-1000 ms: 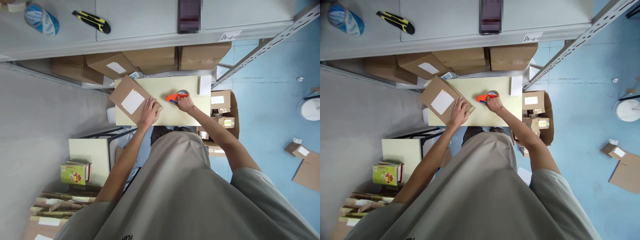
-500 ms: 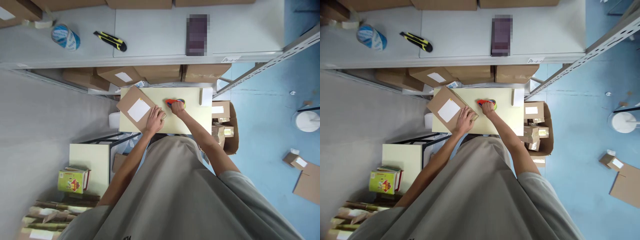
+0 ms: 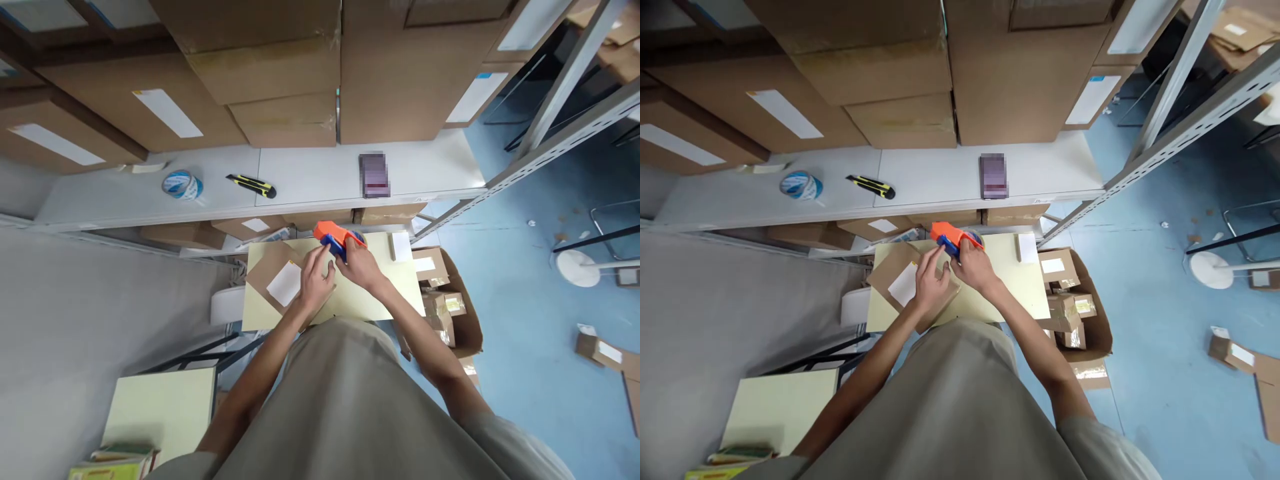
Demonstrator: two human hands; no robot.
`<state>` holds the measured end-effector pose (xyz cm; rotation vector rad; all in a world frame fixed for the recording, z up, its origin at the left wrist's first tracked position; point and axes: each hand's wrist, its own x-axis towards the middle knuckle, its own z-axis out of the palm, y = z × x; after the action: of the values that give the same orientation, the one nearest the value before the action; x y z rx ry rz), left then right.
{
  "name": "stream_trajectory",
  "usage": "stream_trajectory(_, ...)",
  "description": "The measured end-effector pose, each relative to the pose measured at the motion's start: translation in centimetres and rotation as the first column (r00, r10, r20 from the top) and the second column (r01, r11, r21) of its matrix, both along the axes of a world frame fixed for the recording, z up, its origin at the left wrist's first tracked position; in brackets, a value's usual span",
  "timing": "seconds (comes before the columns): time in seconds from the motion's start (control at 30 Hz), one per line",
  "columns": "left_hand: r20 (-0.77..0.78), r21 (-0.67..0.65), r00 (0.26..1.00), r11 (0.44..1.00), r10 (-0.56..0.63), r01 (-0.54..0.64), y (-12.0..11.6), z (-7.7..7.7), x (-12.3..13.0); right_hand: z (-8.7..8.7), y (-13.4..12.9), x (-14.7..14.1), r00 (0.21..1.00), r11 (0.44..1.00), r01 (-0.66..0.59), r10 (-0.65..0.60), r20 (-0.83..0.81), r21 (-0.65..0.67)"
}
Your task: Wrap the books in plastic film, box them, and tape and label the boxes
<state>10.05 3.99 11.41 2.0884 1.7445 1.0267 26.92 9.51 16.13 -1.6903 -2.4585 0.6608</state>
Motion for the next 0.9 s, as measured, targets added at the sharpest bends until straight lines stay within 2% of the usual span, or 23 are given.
stream_trajectory(0.1,0.056,0.114,0.997,0.992,0.047,-0.053,4.7,4.1,-0.6,4.4,4.5,-1.9,0.997,0.966,-0.032,0.048,-0.056,0.257)
stream_trajectory(0.17,0.095,0.146,0.995,0.988,0.041,-0.055,7.6,6.5,-1.0,6.5,7.8,-3.5,0.998,0.927,-0.031,0.051,-0.046,0.373)
stream_trajectory(0.23,0.129,0.138,0.991,0.989,0.034,-0.052,9.6,8.2,-1.4,7.4,11.0,-5.0,0.999,0.903,-0.020,0.034,-0.025,0.429)
stream_trajectory(0.3,0.166,0.095,0.984,0.992,0.062,-0.079,10.2,9.0,-1.6,7.4,13.8,-6.1,0.999,0.898,-0.031,0.039,-0.010,0.439)
stream_trajectory(0.4,0.198,-0.008,0.966,0.986,0.164,-0.165,8.2,8.2,-1.9,6.0,16.7,-7.0,0.997,0.910,-0.059,0.075,-0.023,0.411)
stream_trajectory(0.47,0.183,-0.081,0.959,0.975,0.218,-0.207,5.8,6.3,-2.2,4.9,17.4,-6.9,0.992,0.909,-0.053,0.097,-0.086,0.414)
stream_trajectory(0.53,0.144,-0.154,0.956,0.960,0.255,-0.233,2.9,3.7,-2.6,3.6,16.7,-6.2,0.978,0.896,-0.008,0.100,-0.183,0.444)
stream_trajectory(0.6,0.090,-0.226,0.951,0.936,0.295,-0.269,-0.2,0.7,-2.9,1.7,14.7,-5.0,0.957,0.885,0.059,0.082,-0.278,0.462)
stream_trajectory(0.67,0.046,-0.280,0.939,0.907,0.340,-0.315,-3.2,-2.4,-3.0,-1.6,11.3,-3.2,0.932,0.899,0.118,0.047,-0.360,0.421)
stream_trajectory(0.77,0.015,-0.327,0.949,0.898,0.316,-0.294,-7.5,-5.9,-2.4,-9.1,4.4,-0.1,0.883,0.955,0.191,-0.066,-0.465,0.228)
stream_trajectory(0.83,-0.020,-0.360,0.972,0.905,0.233,-0.224,-9.7,-7.3,-1.7,-14.7,-0.9,1.8,0.849,0.971,0.236,-0.192,-0.492,0.028)
stream_trajectory(0.9,-0.069,-0.402,0.987,0.901,0.147,-0.163,-11.0,-8.0,-1.1,-19.3,-6.0,3.1,0.821,0.950,0.251,-0.311,-0.479,-0.188)
